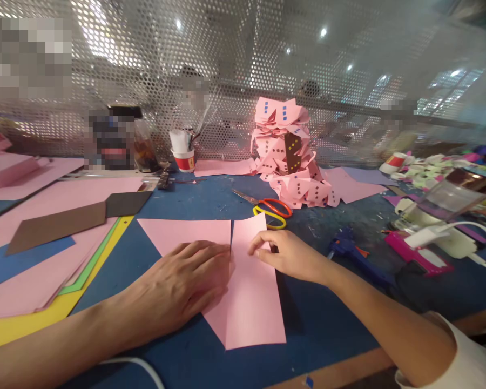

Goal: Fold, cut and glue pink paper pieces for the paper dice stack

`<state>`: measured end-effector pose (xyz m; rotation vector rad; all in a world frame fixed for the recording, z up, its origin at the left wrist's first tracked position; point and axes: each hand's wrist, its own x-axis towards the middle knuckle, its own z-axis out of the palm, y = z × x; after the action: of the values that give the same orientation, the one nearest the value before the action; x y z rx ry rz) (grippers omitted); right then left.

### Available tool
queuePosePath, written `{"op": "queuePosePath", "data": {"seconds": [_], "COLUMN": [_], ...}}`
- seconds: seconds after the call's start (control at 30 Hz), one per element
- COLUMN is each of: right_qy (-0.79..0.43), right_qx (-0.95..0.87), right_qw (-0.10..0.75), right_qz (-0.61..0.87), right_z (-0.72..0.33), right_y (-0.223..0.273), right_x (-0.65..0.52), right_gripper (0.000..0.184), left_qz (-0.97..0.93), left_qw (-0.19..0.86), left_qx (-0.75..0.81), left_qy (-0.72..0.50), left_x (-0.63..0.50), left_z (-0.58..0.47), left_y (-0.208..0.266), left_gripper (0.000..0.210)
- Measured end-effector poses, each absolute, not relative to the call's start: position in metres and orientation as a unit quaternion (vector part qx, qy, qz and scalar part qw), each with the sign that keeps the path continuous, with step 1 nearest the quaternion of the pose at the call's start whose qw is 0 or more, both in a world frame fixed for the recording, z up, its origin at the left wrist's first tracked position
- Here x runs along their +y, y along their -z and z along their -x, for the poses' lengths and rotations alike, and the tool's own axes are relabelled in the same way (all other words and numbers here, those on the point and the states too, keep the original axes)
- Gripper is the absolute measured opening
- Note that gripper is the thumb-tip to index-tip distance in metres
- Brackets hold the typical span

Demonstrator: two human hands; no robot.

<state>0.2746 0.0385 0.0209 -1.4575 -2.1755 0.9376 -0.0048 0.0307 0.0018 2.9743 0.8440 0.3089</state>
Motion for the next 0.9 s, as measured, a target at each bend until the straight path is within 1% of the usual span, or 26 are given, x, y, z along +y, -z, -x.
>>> {"op": "queuePosePath", "data": {"seconds": [0.1,0.3,0.5,0.9], "right_qy": [-0.346,-0.346,-0.342,-0.332], "right_qx": [-0.772,-0.769,-0.774,-0.786], "right_qw": [0.187,0.196,0.191,0.165], "right_qz": [0.499,0.5,0.496,0.494], "right_z": [-0.2754,-0.2758,-0.2745,-0.2736], "right_y": [-0.0242,-0.0228,-0.024,-0.0258], "right_x": [0.0381,0.0365,0.036,0.0356], "right_gripper": [0.016,0.019,0.017,0.021], "left_qz": [-0.958,-0.95,-0.949,-0.951], "left_qw": [0.013,0.014,0.019,0.016], "left_qx": [0.269,0.29,0.286,0.285], "left_qy": [-0.1,-0.118,-0.13,-0.122], "left_x": [0.0295,0.0231,0.0213,0.0215], "left_z": [0.0052,0.0053,0.0042,0.0034], "left_y": [-0.002,-0.0007,-0.001,-0.0027], "left_gripper": [0.039,0.055,0.054,0.053]}}
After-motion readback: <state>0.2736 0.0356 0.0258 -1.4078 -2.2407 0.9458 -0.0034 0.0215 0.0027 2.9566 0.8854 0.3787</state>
